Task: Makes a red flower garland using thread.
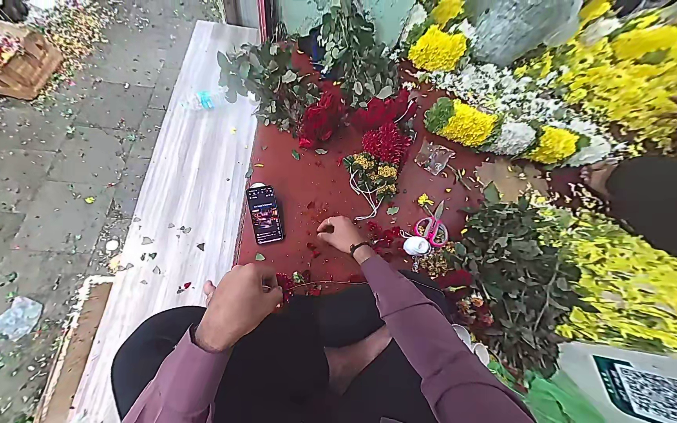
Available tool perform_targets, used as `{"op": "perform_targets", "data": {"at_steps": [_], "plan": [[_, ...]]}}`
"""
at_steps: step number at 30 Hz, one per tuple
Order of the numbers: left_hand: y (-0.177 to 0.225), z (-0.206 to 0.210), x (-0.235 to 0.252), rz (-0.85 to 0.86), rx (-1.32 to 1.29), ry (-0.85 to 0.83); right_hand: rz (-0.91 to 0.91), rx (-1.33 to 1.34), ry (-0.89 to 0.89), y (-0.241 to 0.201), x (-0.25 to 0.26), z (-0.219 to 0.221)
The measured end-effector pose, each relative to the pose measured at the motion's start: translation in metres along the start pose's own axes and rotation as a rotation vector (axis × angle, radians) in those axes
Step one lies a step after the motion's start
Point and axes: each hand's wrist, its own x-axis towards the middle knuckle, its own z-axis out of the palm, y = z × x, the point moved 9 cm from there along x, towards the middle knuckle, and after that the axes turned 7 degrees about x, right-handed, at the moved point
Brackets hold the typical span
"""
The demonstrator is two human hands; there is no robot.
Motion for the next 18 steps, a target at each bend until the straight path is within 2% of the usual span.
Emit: {"op": "perform_targets", "data": {"at_steps": [2, 5, 9, 13, 16, 18], "plan": [[-0.002, 0.001, 0.0, -0.011, -0.001, -0.002, 0.033, 0.208, 0.035, 0.002, -0.008, -0.019], [-0.001, 0.0, 0.0, -0.011, 0.003, -0.007, 0.115, 0.265, 0.031, 0.013, -0.025, -0.031], [0.001, 0.002, 0.002, 0.011, 0.006, -0.004, 0.232, 0.442, -0.001, 0.024, -0.041, -0.03], [-0.001, 0.001, 0.002, 0.0, 0.006, -0.016, 0.225, 0.63, -0.039, 0.01, -0.044, -0.023], [0.0, 0.001, 0.001, -0.006, 0.007, -0.02, 0.219, 0.559, 0.0, 0.011, -0.043, -0.024], [0.001, 0.002, 0.001, -0.003, 0.007, -0.02, 0.233, 0.307, 0.06, 0.02, -0.041, -0.031]]}}
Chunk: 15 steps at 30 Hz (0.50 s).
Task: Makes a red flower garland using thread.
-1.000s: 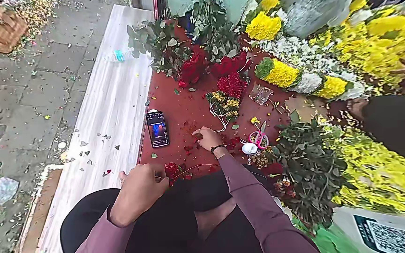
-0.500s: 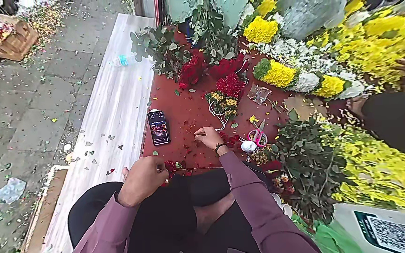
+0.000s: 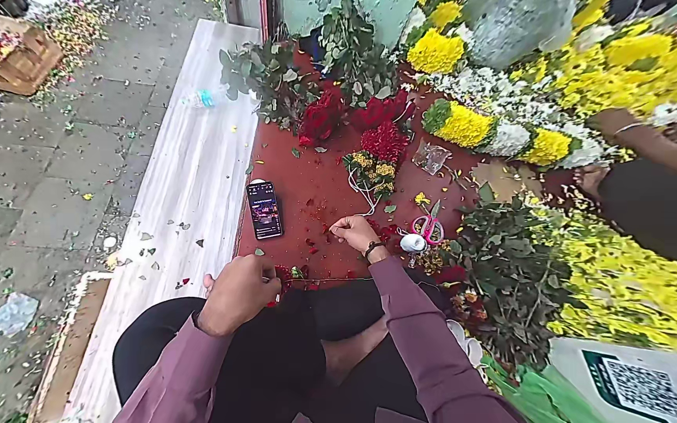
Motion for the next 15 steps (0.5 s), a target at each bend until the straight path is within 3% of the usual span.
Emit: {"op": "perform_targets", "data": {"at_steps": [3, 7, 9, 13, 15], "plan": [[0.002, 0.0, 0.0, 0.01, 0.016, 0.008, 0.049, -0.327, 0.142, 0.006, 0.004, -0.017], [0.002, -0.001, -0.003, 0.026, -0.01, 0.024, 0.046, -0.292, 0.193, -0.003, -0.014, -0.023], [0.001, 0.0, -0.005, 0.031, -0.018, 0.035, 0.035, -0.292, 0.159, -0.005, -0.022, -0.021], [0.003, -0.001, -0.008, 0.032, 0.007, 0.037, 0.072, -0.373, -0.075, 0.005, -0.001, -0.01], [0.002, 0.0, -0.009, 0.023, 0.014, 0.023, 0.078, -0.421, -0.068, -0.001, -0.012, -0.014]]}}
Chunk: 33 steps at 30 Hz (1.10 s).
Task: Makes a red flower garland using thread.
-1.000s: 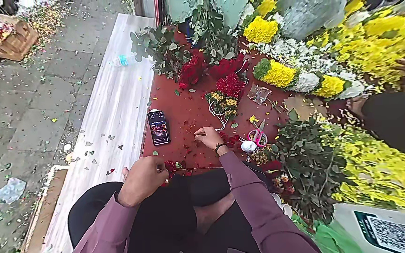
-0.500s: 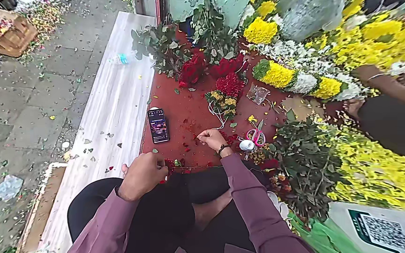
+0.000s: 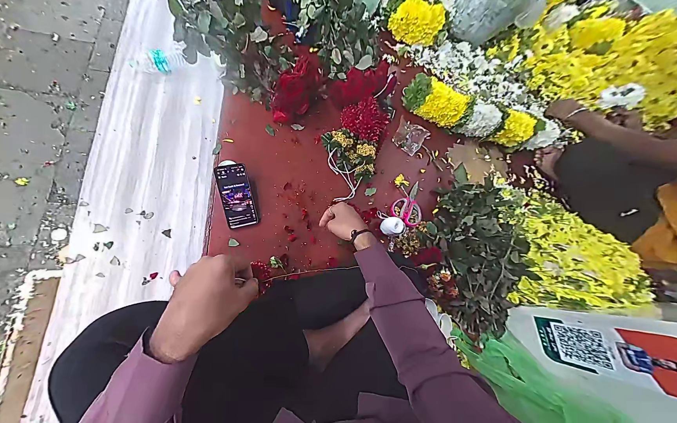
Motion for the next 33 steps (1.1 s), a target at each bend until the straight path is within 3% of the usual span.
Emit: {"op": "perform_targets", "data": {"at_steps": [2, 7, 12, 17, 20, 22, 26, 29, 31, 33], "plan": [[-0.001, 0.001, -0.001, -0.011, 0.005, -0.01, 0.023, -0.095, -0.003, 0.0, -0.019, 0.002], [-0.001, 0.0, 0.001, 0.002, 0.052, -0.009, 0.313, -0.554, -0.247, 0.022, -0.042, 0.061], [0.004, 0.0, -0.002, 0.058, 0.048, 0.029, 0.312, -0.299, -0.112, 0.029, -0.02, 0.05], [0.003, 0.001, -0.003, 0.035, 0.039, 0.013, 0.162, 0.184, 0.061, 0.049, -0.02, 0.021], [0.004, 0.001, -0.003, 0.027, 0.053, -0.014, 0.154, 0.039, 0.283, 0.032, -0.034, -0.012], [0.003, 0.002, -0.003, 0.008, 0.07, -0.052, -0.003, -0.102, 0.377, 0.018, -0.034, -0.01], [0.002, 0.002, -0.001, -0.013, 0.078, -0.072, -0.519, -0.257, 0.088, -0.045, -0.006, 0.054], [-0.002, 0.002, -0.001, -0.017, 0.07, -0.061, -0.754, -0.368, -0.067, -0.077, -0.009, 0.1], [-0.003, 0.002, 0.0, -0.013, 0.06, -0.056, -0.778, -0.465, -0.1, -0.082, -0.009, 0.111], [-0.003, 0.003, 0.0, -0.014, 0.054, -0.057, -0.608, -0.511, 0.002, -0.064, 0.0, 0.094]]}}
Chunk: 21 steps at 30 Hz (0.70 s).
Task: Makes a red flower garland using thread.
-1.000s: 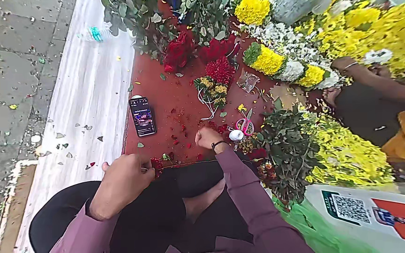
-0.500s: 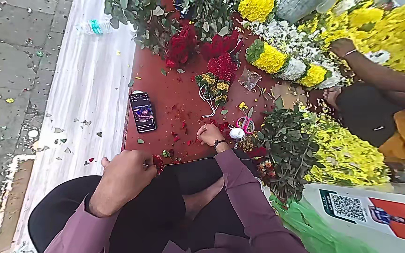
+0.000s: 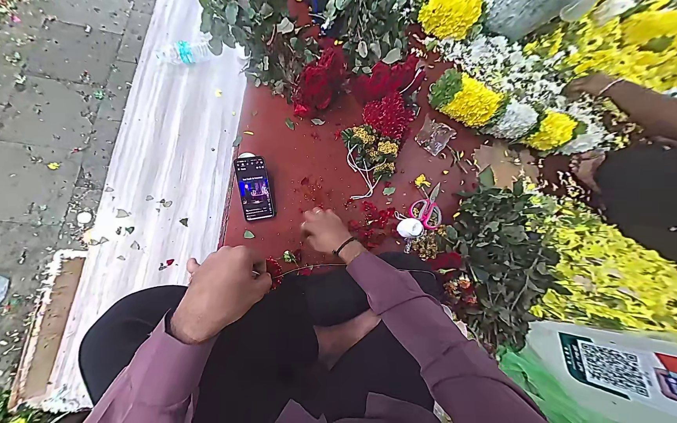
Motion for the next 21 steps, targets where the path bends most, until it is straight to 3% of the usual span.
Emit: {"op": "perform_targets", "data": {"at_steps": [4, 5, 7, 10, 13, 17, 21], "plan": [[0.002, -0.001, 0.0, 0.006, -0.001, -0.008, 0.526, -0.068, 0.113, 0.064, -0.041, -0.031], [0.003, -0.001, 0.0, 0.008, 0.0, -0.015, 0.532, -0.064, 0.12, 0.059, -0.043, -0.036], [0.006, -0.001, 0.001, 0.016, 0.002, -0.024, 0.372, 0.048, 0.105, 0.025, -0.036, -0.034], [0.007, 0.001, 0.002, 0.013, 0.014, -0.031, 0.128, 0.258, -0.134, -0.023, -0.018, 0.015], [0.003, 0.002, 0.002, -0.003, 0.01, -0.04, 0.081, 0.229, -0.207, -0.046, -0.005, 0.034], [0.002, 0.003, 0.005, -0.019, 0.002, -0.049, 0.265, 0.377, -0.075, -0.029, -0.001, 0.013], [0.005, 0.005, 0.006, -0.007, 0.021, -0.053, 0.297, 0.233, 0.176, -0.022, -0.007, -0.013]]}}
